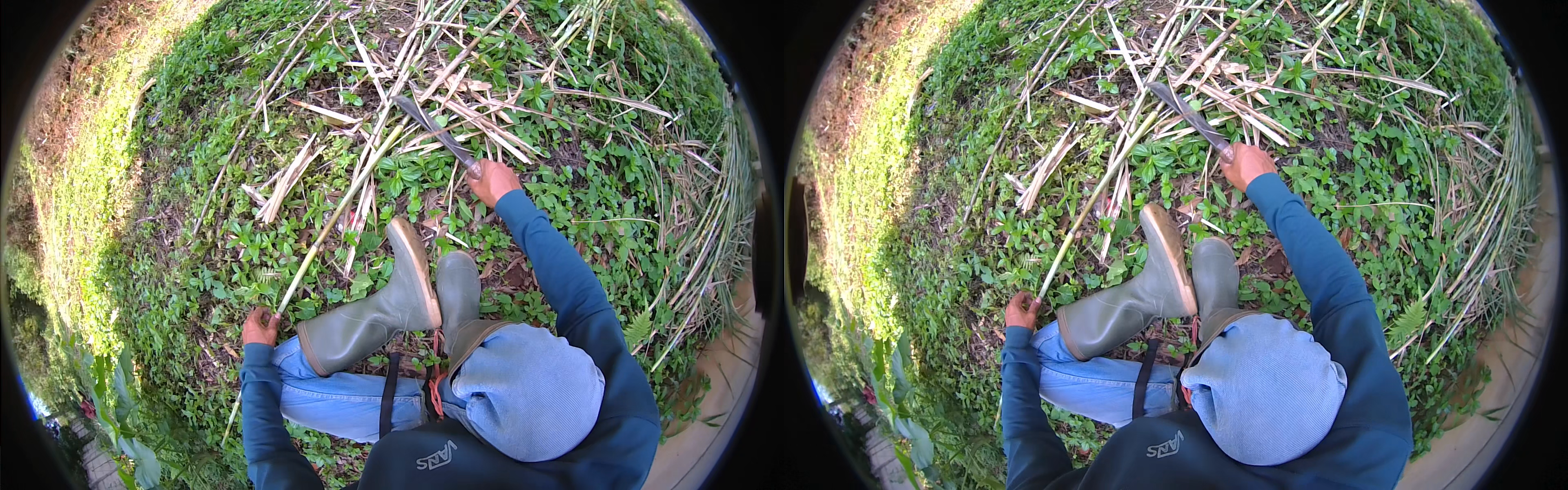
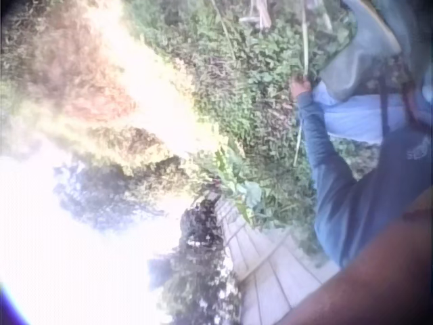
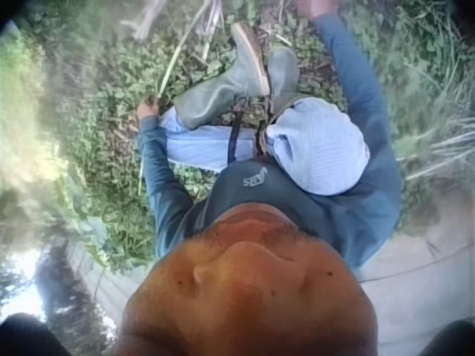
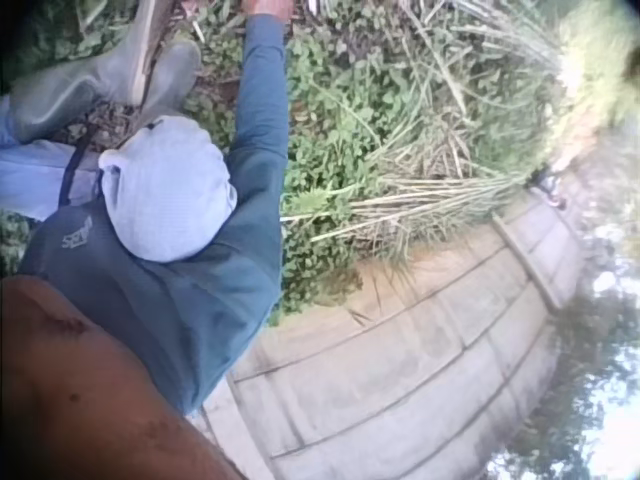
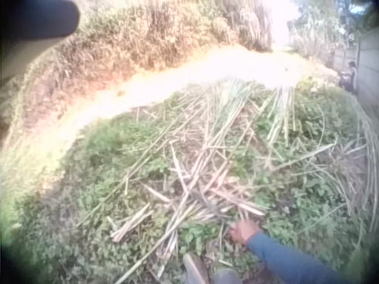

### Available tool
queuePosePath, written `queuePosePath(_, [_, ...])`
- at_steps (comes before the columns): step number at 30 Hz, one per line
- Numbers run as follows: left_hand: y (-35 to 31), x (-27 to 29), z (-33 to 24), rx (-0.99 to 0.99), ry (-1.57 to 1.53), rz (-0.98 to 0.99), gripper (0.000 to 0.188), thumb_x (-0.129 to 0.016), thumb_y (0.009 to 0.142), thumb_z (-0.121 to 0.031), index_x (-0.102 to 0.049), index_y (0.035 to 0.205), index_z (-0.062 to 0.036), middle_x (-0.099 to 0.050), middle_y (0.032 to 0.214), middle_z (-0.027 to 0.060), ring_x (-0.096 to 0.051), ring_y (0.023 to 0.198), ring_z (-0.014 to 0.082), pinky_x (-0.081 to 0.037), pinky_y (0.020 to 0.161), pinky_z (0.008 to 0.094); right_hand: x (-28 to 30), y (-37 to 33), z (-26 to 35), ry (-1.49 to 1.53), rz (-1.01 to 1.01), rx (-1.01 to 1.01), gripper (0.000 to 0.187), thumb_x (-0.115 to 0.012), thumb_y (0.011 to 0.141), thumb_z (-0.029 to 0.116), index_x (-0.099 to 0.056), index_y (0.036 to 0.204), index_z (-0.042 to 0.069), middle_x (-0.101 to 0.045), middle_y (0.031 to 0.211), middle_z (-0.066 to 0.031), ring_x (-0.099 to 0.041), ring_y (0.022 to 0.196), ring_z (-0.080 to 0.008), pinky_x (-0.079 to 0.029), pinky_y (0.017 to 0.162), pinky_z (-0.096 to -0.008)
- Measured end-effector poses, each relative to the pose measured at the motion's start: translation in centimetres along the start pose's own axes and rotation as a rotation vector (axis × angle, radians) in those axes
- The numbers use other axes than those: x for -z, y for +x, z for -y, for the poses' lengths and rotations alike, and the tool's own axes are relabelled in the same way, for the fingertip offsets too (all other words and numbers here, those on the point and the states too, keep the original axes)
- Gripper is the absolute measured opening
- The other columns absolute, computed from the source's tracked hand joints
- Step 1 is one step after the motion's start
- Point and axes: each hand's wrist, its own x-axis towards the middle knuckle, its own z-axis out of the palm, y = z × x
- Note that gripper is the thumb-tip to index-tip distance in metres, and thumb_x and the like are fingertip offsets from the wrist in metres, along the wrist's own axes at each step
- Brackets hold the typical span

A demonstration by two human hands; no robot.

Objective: The person sits on the ground and uses a machete to cut long, thin sticks into smaller pieces. They repeatedly pick up sticks, position them, and chop them, accumulating a pile of cut segments on the grass.

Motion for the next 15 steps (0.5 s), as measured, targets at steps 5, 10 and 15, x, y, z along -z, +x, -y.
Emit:
queuePosePath(5, [5.4,-1.1,-11.7,-0.063,-0.275,-0.181,0.018,-0.066,0.082,-0.019,-0.063,0.092,-0.0034,-0.06,0.075,0.0117,-0.058,0.068,0.0259,-0.047,0.066,0.0369,-1.3,-1.7,1.0,-0.065,0.08,0.118,0.031,-0.059,0.079,0.029,-0.065,0.099,0.007,-0.065,0.086,-0.0253,-0.064,0.082,-0.0411,-0.05,0.08,-0.0478])
queuePosePath(10, [11.7,-11.1,-11.7,-0.214,0.06,-0.277,0.039,-0.06,0.085,-0.037,-0.059,0.106,-0.0042,-0.061,0.098,0.0234,-0.056,0.097,0.0395,-0.045,0.083,0.0488,-3.0,-2.2,2.7,0.085,0.081,0.089,0.035,-0.061,0.079,0.032,-0.066,0.102,0.007,-0.065,0.089,-0.0254,-0.063,0.084,-0.0423,-0.05,0.082,-0.0476])
queuePosePath(15, [11.5,-5.6,-16.8,-0.149,-0.162,-0.003,0.033,-0.067,0.081,-0.031,-0.062,0.098,-0.0023,-0.06,0.071,0.0235,-0.059,0.065,0.0379,-0.047,0.065,0.0447,-1.6,-2.1,1.0,0.082,0.029,0.083,0.032,-0.062,0.078,0.03,-0.065,0.1,0.007,-0.065,0.085,-0.0248,-0.064,0.082,-0.0408,-0.05,0.079,-0.0475])
